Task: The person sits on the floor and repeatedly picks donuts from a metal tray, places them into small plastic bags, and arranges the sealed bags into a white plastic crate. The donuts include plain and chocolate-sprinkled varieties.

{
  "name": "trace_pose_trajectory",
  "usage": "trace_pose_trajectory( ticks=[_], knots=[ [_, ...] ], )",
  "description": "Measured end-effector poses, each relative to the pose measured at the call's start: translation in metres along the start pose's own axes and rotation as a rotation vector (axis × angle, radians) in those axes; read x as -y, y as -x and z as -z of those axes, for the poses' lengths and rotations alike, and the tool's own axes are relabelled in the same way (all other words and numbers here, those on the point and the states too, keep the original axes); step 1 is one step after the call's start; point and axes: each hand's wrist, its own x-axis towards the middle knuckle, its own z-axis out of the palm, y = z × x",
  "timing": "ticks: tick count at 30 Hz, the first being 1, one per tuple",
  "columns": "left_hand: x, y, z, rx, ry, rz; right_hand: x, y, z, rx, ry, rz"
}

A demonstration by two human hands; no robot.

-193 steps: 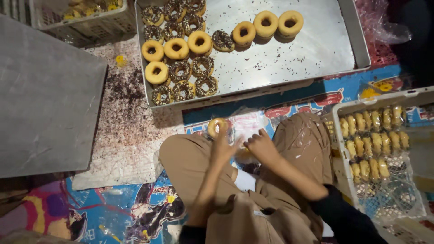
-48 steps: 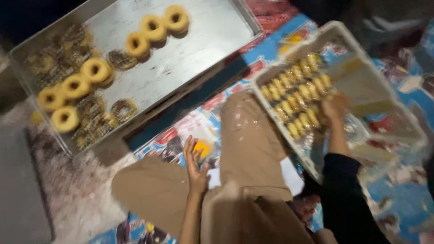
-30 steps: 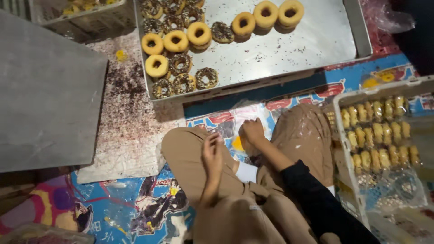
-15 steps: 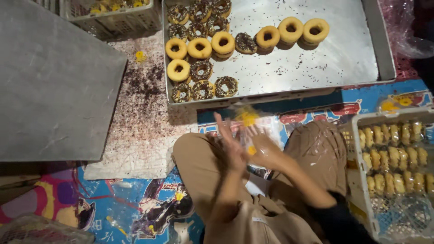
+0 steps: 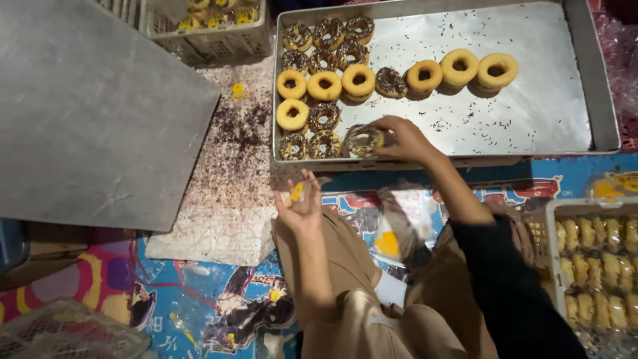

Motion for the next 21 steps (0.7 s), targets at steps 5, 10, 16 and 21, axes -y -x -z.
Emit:
trace_pose_trajectory(
  ticks=[5,10,16,21],
  knots=[
    [0.041,0.014,0.015,0.030,0.143,0.093,0.123,0.112,0.015,-0.169,-0.208,-0.057],
    [0.104,0.076,0.028,0.380,-0.112,0.136,0.189,0.146,0.003,-0.308,-0.009,-0.282],
    [0.128,0.136,-0.021,0.672,-0.438,-0.044,0.200,0.127,-0.001,-0.486,-0.149,-0.038],
    [0.138,0.170,-0.038,0.796,-0.417,0.106,0.205,0.139,0.011,-0.499,-0.165,0.023]
  ],
)
